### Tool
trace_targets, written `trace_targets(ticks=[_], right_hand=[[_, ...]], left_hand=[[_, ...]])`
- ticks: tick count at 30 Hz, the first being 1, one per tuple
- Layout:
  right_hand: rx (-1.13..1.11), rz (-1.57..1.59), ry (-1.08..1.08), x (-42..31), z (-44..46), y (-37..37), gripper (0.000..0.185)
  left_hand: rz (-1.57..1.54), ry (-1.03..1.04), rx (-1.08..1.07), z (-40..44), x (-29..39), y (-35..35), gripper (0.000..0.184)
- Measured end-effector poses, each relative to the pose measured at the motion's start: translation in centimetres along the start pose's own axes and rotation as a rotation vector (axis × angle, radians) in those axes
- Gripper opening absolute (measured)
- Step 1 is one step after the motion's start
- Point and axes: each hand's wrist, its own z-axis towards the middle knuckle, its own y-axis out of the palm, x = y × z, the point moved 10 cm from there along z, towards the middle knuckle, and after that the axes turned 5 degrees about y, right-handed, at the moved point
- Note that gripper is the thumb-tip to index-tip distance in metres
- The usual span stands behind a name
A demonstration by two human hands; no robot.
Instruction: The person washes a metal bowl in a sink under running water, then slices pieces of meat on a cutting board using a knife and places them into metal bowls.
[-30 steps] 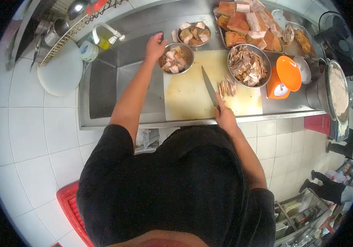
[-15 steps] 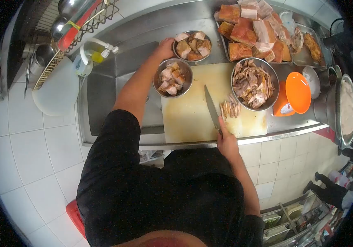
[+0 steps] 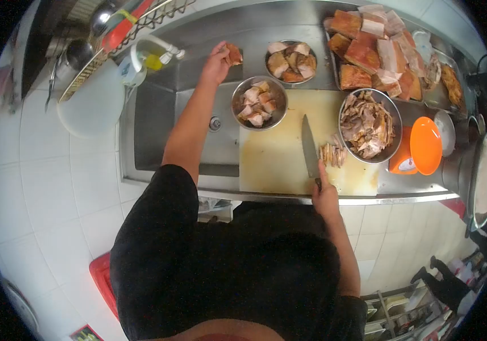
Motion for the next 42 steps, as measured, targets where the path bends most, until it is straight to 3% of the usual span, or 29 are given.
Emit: trace_targets(ticks=[6,9,12,16,19,22,24,26,29,32,36,42], right_hand=[[0.036,-0.022,-0.108,-0.4,0.2,0.0,0.082],[0.024,-0.079,-0.102,-0.8,0.2,-0.3,0.084],[0.02,-0.093,-0.113,-1.4,0.2,-0.2,0.084],[0.055,-0.126,-0.15,-0.9,0.1,-0.1,0.083],[0.04,-0.134,-0.143,-1.0,0.2,0.0,0.082],[0.034,-0.137,-0.17,-1.2,-0.9,-0.1,0.078],[0.052,-0.109,-0.24,-2.3,-1.5,-0.1,0.076],[0.055,-0.067,-0.324,-3.6,-2.9,0.2,0.074],[0.01,-0.046,-0.431,-7.2,-4.1,0.8,0.072],[-0.046,-0.141,-0.499,-10.4,-2.8,2.7,0.068],[-0.022,-0.214,-0.748,-14.9,-1.5,5.7,0.066],[-0.063,-0.301,-0.776,-14.3,-1.7,7.6,0.069]], left_hand=[[-0.16,0.073,-0.042,-9.6,4.6,1.2,0.051],[0.01,0.069,-0.106,-16.3,4.5,3.1,0.052],[0.104,-0.028,-0.139,-22.2,1.4,3.7,0.058],[0.462,-0.074,-0.389,-29.2,-3.8,5.1,0.063],[0.518,-0.263,-0.507,-32.8,-9.4,4.6,0.065],[0.68,-0.317,-0.5,-34.0,-12.6,2.8,0.065],[0.865,-0.067,-0.456,-33.2,-11.3,2.1,0.064],[1.157,0.43,-0.37,-33.9,-8.1,2.0,0.062],[1.165,0.449,-0.173,-35.2,-6.4,-0.5,0.053],[1.158,0.309,-0.195,-37.3,-6.8,-0.6,0.045],[1.152,0.414,-0.15,-39.1,-7.3,0.0,0.036],[1.126,0.423,-0.086,-39.3,-7.3,0.4,0.027]])
